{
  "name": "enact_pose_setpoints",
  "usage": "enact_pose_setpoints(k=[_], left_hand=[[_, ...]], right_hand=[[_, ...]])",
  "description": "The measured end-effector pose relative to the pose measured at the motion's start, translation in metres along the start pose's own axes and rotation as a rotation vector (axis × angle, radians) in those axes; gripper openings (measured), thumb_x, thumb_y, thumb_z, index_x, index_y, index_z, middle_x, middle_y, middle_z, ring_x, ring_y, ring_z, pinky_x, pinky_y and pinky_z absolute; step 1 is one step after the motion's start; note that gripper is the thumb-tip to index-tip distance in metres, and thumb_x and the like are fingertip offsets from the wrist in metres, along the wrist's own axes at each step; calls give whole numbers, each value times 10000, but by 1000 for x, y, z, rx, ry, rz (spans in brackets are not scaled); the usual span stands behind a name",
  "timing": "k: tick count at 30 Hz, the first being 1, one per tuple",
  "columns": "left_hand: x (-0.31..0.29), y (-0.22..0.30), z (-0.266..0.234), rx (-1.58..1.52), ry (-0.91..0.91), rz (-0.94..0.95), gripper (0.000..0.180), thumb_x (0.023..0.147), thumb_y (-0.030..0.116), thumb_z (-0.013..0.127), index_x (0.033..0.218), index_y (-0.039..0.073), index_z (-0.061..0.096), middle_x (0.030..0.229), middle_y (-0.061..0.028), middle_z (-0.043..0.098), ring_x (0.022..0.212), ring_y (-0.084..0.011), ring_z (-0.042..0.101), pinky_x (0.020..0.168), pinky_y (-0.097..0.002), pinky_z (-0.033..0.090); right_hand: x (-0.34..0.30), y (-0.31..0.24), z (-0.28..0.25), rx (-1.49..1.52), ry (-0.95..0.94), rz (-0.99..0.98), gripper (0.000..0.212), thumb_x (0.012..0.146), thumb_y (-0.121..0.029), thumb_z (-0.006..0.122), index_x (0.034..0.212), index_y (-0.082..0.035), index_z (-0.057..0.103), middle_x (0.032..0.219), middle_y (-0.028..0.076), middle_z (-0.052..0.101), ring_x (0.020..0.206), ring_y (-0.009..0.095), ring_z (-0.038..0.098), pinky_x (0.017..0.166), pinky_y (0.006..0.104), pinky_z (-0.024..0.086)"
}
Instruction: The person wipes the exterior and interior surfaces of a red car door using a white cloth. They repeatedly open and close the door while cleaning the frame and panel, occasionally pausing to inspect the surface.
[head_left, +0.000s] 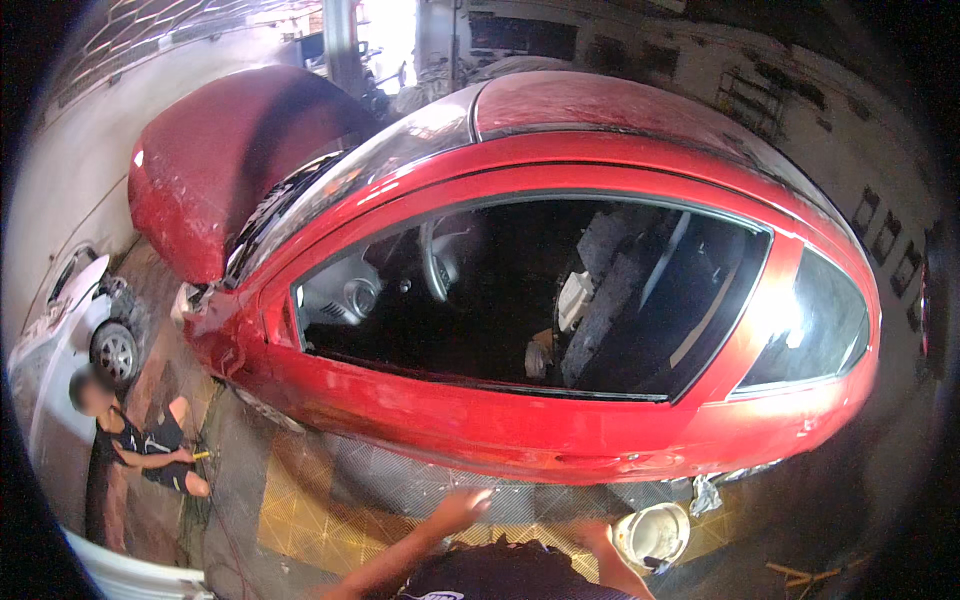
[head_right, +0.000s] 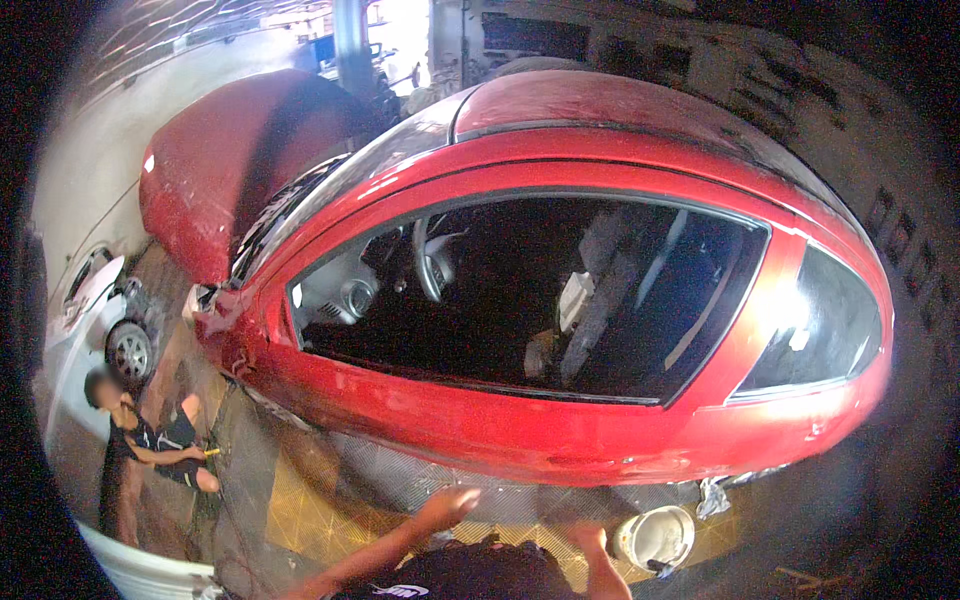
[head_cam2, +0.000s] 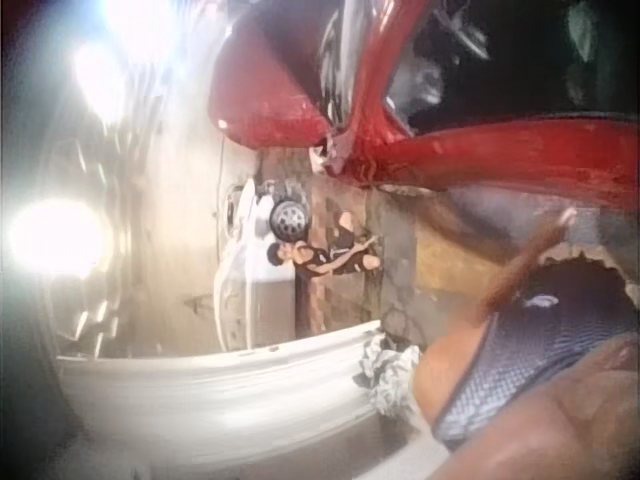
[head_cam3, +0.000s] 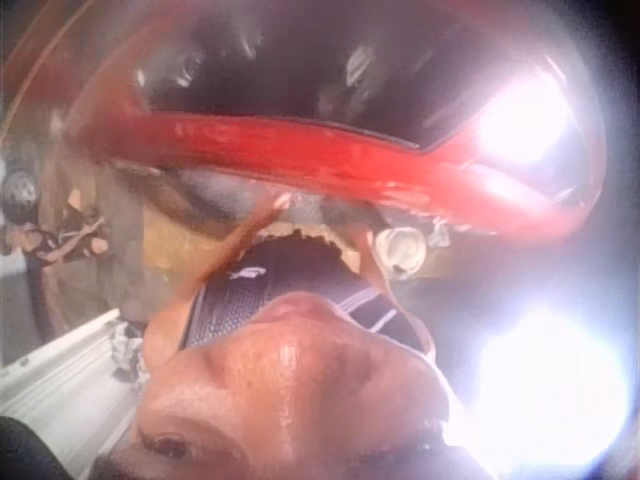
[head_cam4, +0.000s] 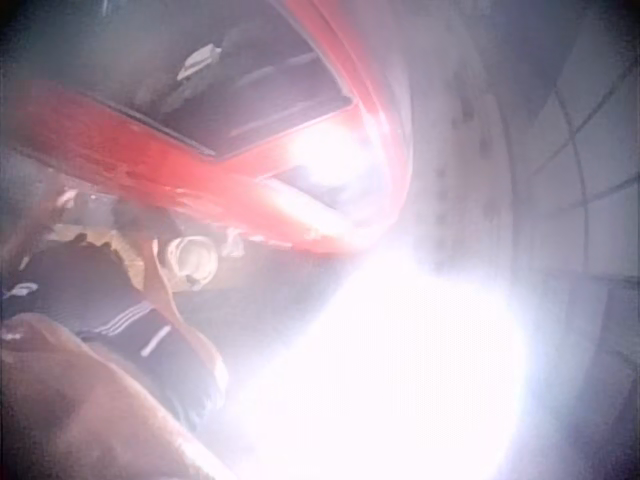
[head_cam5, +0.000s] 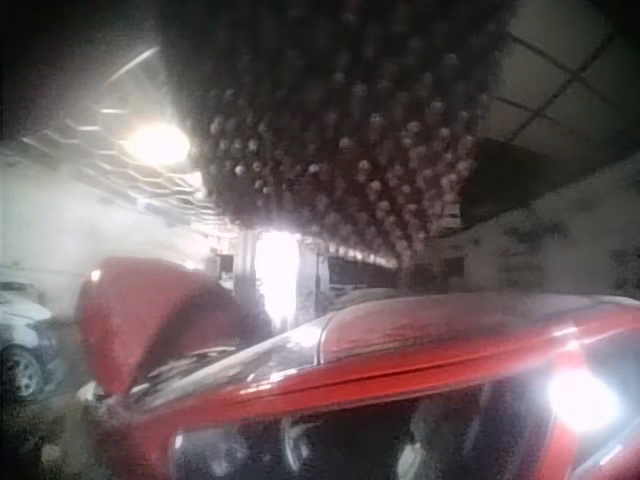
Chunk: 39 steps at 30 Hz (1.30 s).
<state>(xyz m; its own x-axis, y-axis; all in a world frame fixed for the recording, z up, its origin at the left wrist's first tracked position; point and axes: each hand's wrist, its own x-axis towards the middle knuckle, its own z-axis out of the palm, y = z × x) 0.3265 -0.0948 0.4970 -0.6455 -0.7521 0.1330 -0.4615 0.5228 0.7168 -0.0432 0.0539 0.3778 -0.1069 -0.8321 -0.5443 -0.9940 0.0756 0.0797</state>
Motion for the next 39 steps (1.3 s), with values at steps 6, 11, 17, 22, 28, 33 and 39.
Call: enact_pose_setpoints(k=[6, 11, 17, 22, 28, 33, 39], left_hand=[[-202, -191, 18, -99, -716, -793, 361, 919, 320, 505, 1172, 84, 607, 1061, -167, 646, 945, -308, 616, 844, -451, 474], [-193, -228, -61, -12, -406, -1127, 345, 920, 299, 507, 1163, 76, 608, 1071, -173, 637, 951, -306, 609, 842, -448, 472], [-182, -243, -119, 29, -86, -1127, 325, 922, 273, 509, 1153, 68, 608, 1083, -180, 626, 958, -304, 602, 839, -446, 471], [-165, -218, -98, -18, 55, -1042, 309, 923, 252, 511, 1145, 60, 609, 1093, -185, 618, 964, -302, 595, 837, -443, 469], [-104, -125, -26, -144, 81, -916, 290, 924, 226, 513, 1135, 52, 609, 1105, -192, 607, 972, -300, 587, 835, -441, 468], [-63, -46, -8, -182, 116, -846, 274, 925, 204, 515, 1127, 44, 609, 1115, -198, 599, 978, -298, 581, 833, -439, 466], [-26, 19, -47, -92, 411, -711, 256, 927, 179, 517, 1117, 36, 610, 1127, -205, 588, 985, -296, 573, 830, -436, 464]], right_hand=[[-122, 19, 136, 119, -298, 506, 352, 790, -412, 573, 914, -120, 726, 994, 64, 717, 888, 230, 699, 716, 378, 558], [-121, 90, 75, 816, 807, 1213, 223, 825, -229, 593, 909, -40, 675, 791, 140, 665, 698, 273, 651, 710, 376, 535], [-97, 180, -283, 844, 1915, 460, 110, 915, -100, 593, 913, 9, 599, 845, 48, 606, 785, 154, 557, 748, 305, 459], [-100, 232, -558, 698, 1975, 81, 257, 889, -214, 671, 1071, -33, 663, 990, 70, 681, 938, 135, 626, 852, 295, 477], [-80, 276, -767, 301, 1530, 420, 387, 800, -472, 684, 1030, -162, 711, 1030, 119, 701, 962, 282, 675, 817, 409, 524], [-32, 325, -819, 203, 1039, 610, 630, 790, -585, 665, 996, 10, 698, 1053, 207, 681, 976, 340, 663, 846, 425, 514], [-28, 372, -861, 159, 796, 540, 534, 769, -445, 748, 949, 53, 681, 880, 221, 692, 781, 308, 683, 721, 411, 545]])
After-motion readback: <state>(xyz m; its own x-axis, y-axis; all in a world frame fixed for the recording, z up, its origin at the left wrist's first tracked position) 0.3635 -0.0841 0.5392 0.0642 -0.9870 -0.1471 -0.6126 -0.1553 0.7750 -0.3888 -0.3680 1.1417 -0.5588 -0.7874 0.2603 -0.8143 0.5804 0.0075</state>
